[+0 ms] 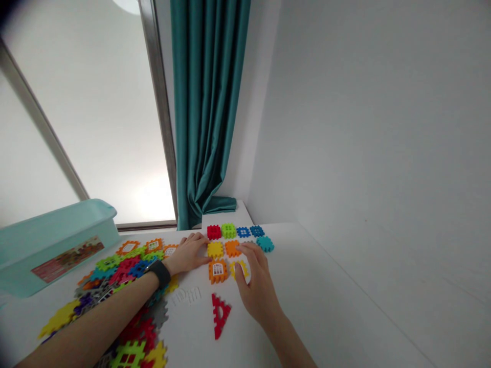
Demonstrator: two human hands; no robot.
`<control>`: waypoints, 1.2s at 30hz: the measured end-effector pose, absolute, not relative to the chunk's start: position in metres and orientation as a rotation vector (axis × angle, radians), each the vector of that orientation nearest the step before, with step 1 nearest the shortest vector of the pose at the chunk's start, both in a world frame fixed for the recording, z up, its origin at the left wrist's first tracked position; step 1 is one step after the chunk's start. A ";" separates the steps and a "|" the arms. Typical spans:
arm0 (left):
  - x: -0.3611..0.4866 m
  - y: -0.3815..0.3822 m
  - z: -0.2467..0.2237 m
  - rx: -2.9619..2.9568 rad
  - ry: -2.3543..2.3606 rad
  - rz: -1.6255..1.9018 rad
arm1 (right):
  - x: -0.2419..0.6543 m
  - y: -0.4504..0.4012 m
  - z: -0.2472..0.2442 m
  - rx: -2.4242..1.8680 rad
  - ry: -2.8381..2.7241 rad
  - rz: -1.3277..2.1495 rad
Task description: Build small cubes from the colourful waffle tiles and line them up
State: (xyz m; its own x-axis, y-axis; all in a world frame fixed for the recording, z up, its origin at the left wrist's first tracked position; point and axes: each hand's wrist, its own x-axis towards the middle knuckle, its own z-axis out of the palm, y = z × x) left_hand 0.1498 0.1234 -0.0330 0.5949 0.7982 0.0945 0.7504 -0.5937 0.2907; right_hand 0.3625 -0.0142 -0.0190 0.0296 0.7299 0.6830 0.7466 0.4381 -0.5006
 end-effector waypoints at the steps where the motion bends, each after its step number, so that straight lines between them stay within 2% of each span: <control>1: 0.150 0.124 -0.033 2.604 1.282 0.318 | 0.363 -0.014 -0.019 -1.293 -1.697 -0.021; 18: 0.146 0.120 -0.029 2.681 1.268 0.328 | 0.363 -0.013 -0.021 -1.292 -1.710 -0.034; 36: 0.081 0.055 0.023 2.911 1.359 0.315 | 0.341 -0.017 -0.039 -1.234 -1.940 -0.075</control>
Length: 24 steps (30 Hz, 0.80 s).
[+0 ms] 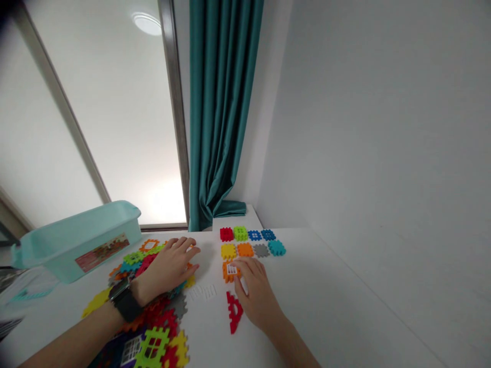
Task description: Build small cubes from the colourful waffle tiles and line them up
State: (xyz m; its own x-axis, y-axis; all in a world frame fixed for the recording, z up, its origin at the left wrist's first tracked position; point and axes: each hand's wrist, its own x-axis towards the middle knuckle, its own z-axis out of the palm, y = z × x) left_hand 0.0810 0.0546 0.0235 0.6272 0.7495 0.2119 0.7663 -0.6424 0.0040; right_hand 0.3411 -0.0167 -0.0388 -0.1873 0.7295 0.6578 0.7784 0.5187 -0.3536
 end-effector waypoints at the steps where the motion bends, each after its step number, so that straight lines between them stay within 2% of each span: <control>1: 0.074 0.049 0.024 -2.735 -1.298 -0.308 | 0.338 -0.017 -0.039 -1.225 -1.966 -0.071; 7: 0.034 0.020 0.014 -2.663 -1.378 -0.384 | 0.320 -0.021 -0.039 -1.198 -2.100 -0.020; 15: 0.009 0.003 0.002 -2.585 -1.334 -0.656 | 0.296 -0.023 -0.031 -1.138 -2.262 0.011; 24: -0.005 0.001 -0.003 -2.586 -1.321 -0.692 | 0.267 -0.004 -0.020 -1.127 -2.388 0.049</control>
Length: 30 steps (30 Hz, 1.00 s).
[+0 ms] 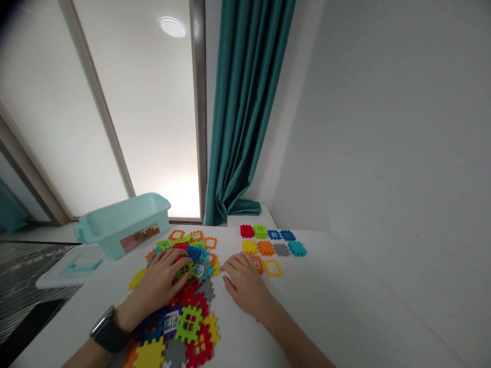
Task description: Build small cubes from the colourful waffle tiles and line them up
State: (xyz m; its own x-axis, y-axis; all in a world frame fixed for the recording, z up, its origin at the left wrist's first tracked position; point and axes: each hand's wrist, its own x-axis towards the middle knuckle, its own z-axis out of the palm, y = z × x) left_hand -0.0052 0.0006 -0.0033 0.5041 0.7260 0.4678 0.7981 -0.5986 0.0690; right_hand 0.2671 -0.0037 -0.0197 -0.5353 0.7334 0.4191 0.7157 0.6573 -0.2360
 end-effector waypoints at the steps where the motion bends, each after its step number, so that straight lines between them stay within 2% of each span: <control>1: -0.006 0.000 -0.004 -2.586 -1.324 -0.690 | 0.264 0.003 -0.019 -1.146 -2.393 0.053; 14: -0.003 -0.006 -0.006 -2.642 -1.357 -0.716 | 0.235 0.111 -0.032 -1.278 -2.515 0.072; 30: -0.001 -0.006 -0.004 -2.623 -1.370 -0.724 | 0.239 0.105 -0.028 -1.364 -2.344 0.031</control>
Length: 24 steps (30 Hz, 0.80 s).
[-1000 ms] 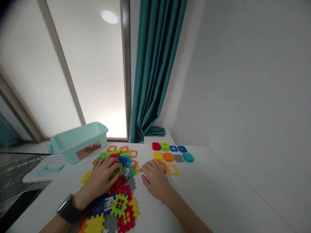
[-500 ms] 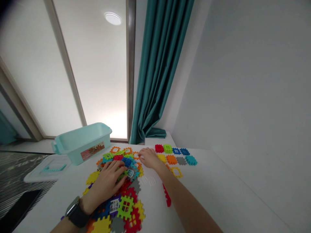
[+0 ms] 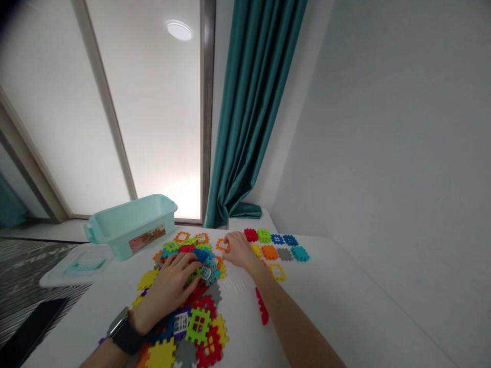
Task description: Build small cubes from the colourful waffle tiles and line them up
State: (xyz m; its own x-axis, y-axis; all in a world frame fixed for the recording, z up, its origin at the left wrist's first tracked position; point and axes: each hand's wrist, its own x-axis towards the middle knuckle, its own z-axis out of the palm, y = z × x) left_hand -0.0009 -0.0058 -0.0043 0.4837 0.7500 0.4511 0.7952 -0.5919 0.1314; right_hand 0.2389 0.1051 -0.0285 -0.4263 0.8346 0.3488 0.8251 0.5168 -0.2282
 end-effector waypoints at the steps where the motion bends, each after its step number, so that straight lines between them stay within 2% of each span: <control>1: -0.001 -0.006 -0.004 -2.613 -1.374 -0.737 | 0.240 0.100 -0.026 -1.342 -2.331 0.029; 12: 0.003 -0.008 -0.007 -2.667 -1.335 -0.923 | 0.232 0.002 -0.001 -0.976 -2.335 0.027; 19: 0.008 -0.014 -0.004 -2.778 -1.241 -0.833 | 0.227 -0.025 -0.005 -0.950 -2.300 0.039; 24: 0.005 -0.011 -0.009 -2.788 -1.236 -0.886 | 0.236 -0.027 -0.020 -0.987 -2.099 0.193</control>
